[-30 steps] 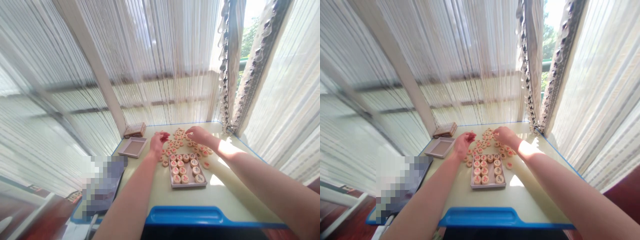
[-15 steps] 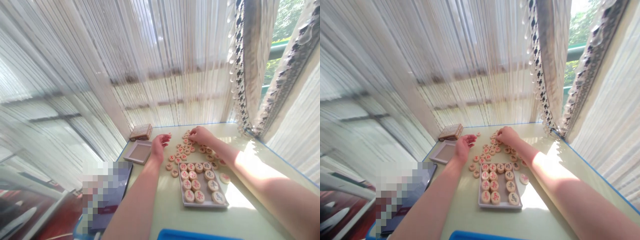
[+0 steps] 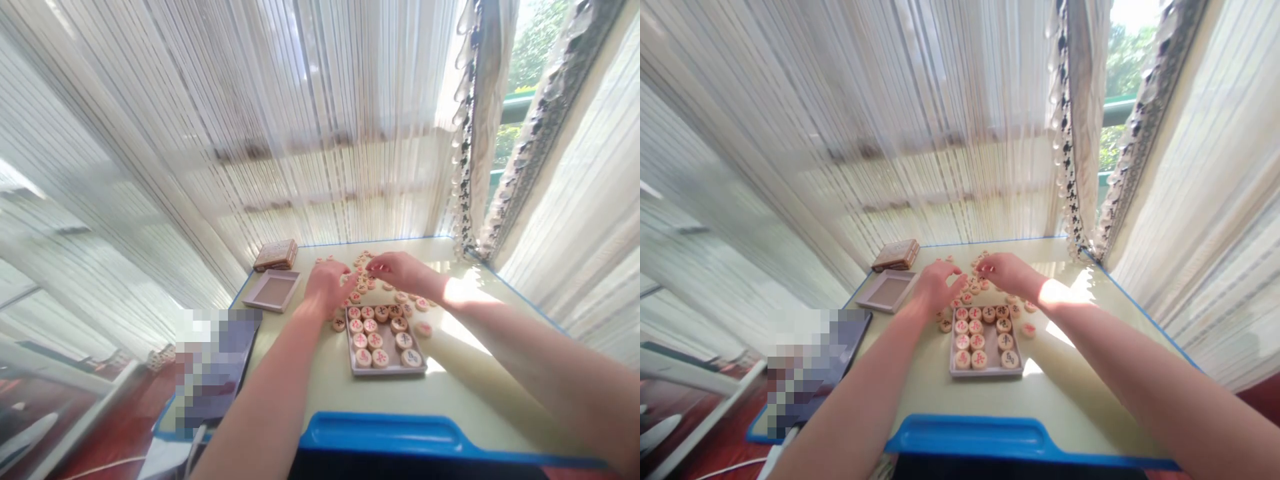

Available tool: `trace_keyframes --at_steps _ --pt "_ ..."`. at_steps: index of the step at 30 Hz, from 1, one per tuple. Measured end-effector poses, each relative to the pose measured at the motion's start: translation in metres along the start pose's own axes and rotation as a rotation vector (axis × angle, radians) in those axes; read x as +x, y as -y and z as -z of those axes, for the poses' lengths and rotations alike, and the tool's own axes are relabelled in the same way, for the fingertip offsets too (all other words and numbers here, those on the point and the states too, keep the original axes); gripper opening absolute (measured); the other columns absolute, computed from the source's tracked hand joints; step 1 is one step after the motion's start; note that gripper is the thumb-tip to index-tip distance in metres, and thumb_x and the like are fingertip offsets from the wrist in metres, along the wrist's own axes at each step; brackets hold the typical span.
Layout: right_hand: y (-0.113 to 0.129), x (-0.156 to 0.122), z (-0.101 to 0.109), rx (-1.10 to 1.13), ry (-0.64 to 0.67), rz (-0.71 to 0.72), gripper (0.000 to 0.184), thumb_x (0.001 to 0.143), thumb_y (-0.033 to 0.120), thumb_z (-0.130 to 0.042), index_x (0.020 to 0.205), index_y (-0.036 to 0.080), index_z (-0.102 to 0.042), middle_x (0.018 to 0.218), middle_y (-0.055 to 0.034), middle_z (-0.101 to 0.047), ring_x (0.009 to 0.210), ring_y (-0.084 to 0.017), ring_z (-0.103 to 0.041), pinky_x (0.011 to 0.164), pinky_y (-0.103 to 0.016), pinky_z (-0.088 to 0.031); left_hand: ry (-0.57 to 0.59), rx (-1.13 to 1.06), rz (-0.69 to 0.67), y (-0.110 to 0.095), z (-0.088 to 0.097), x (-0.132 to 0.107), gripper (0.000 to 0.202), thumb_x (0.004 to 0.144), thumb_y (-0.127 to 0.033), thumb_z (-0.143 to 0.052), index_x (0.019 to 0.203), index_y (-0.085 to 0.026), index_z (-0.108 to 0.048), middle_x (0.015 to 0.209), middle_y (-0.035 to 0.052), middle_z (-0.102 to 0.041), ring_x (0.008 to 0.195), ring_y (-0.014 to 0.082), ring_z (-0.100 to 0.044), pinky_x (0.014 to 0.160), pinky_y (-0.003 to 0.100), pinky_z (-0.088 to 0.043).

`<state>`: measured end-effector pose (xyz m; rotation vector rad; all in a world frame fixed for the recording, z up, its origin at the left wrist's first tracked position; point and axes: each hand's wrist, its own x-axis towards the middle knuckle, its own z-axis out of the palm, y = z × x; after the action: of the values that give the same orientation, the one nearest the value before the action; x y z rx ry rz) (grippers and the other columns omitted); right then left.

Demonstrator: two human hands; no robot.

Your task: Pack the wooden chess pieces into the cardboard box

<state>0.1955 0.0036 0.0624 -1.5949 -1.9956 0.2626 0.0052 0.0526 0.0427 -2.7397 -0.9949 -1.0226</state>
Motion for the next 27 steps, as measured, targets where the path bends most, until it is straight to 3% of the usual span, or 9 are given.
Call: trace_keyframes --at_steps 2,4,7,9,12,16,20,27 --pt "0.006 -0.023 -0.001 -0.006 -0.031 0.050 0.018 0.077 0.028 -0.053 0.087 0.022 -0.066 0.082 -0.0031 -0.067 0.073 -0.014 -0.059 0.070 -0.028 -0.046 -0.008 -0.026 -0.088 -0.013 0.005 -0.002 0.027 0.078 -0.039 -0.052 0.081 -0.016 -0.064 0.083 0.0072 -0.067 0.082 0.0199 -0.059 0.082 0.035 -0.043" --pt "0.010 -0.045 -0.004 0.026 -0.070 0.004 0.020 0.077 0.033 -0.054 0.090 0.022 -0.064 0.077 -0.0017 -0.066 0.065 -0.013 -0.058 0.064 -0.027 -0.046 -0.013 -0.060 -0.146 -0.024 0.008 -0.004 0.027 0.078 -0.040 -0.053 0.082 -0.016 -0.065 0.081 0.0071 -0.067 0.080 0.0190 -0.059 0.078 0.033 -0.044" --pt "0.015 -0.070 -0.009 0.056 -0.143 -0.017 0.019 0.076 0.035 -0.056 0.089 0.022 -0.060 0.079 0.0000 -0.065 0.064 -0.012 -0.056 0.061 -0.026 -0.045 -0.040 -0.076 -0.133 -0.033 0.007 -0.009 0.024 0.081 -0.034 -0.049 0.076 -0.016 -0.065 0.075 0.0060 -0.067 0.075 0.0172 -0.059 0.076 0.031 -0.044" --pt "0.019 -0.079 -0.012 0.034 -0.124 0.019 0.015 0.076 0.035 -0.055 0.085 0.024 -0.059 0.080 0.0009 -0.064 0.069 -0.013 -0.056 0.064 -0.026 -0.044 -0.060 -0.082 -0.082 -0.033 0.005 -0.012 0.025 0.082 -0.031 -0.047 0.073 -0.017 -0.064 0.074 0.0053 -0.067 0.075 0.0165 -0.059 0.075 0.030 -0.044" --pt "0.025 -0.083 -0.012 -0.015 -0.026 0.041 0.010 0.075 0.031 -0.055 0.079 0.024 -0.061 0.077 0.0011 -0.064 0.073 -0.013 -0.056 0.067 -0.026 -0.042 -0.048 -0.097 -0.015 -0.028 0.004 -0.016 0.024 0.081 -0.032 -0.047 0.073 -0.017 -0.064 0.074 0.0041 -0.067 0.074 0.0155 -0.058 0.073 0.028 -0.044" --pt "0.031 -0.080 -0.011 -0.095 0.062 -0.039 0.011 0.073 0.031 -0.057 0.078 0.025 -0.064 0.076 -0.0002 -0.064 0.071 -0.014 -0.056 0.063 -0.025 -0.041 -0.013 -0.101 0.025 -0.024 0.004 -0.018 0.025 0.081 -0.034 -0.047 0.073 -0.018 -0.064 0.072 0.0030 -0.066 0.070 0.0139 -0.057 0.069 0.026 -0.044" --pt "0.039 -0.080 -0.010 -0.198 0.087 -0.077 0.016 0.072 0.036 -0.059 0.082 0.026 -0.066 0.080 -0.0023 -0.062 0.072 -0.015 -0.055 0.061 -0.026 -0.041 -0.009 -0.101 0.033 -0.027 0.005 -0.017 0.026 0.081 -0.035 -0.046 0.073 -0.018 -0.065 0.072 0.0032 -0.066 0.070 0.0142 -0.057 0.070 0.026 -0.043" --pt "0.033 -0.079 -0.012 -0.280 0.056 0.043 0.014 0.074 0.034 -0.061 0.078 0.023 -0.069 0.085 -0.0045 -0.060 0.091 -0.021 -0.050 0.075 -0.030 -0.041 0.010 -0.095 0.043 -0.029 0.005 -0.017 0.025 0.080 -0.034 -0.047 0.072 -0.019 -0.066 0.074 0.0036 -0.067 0.074 0.0155 -0.058 0.072 0.027 -0.044"
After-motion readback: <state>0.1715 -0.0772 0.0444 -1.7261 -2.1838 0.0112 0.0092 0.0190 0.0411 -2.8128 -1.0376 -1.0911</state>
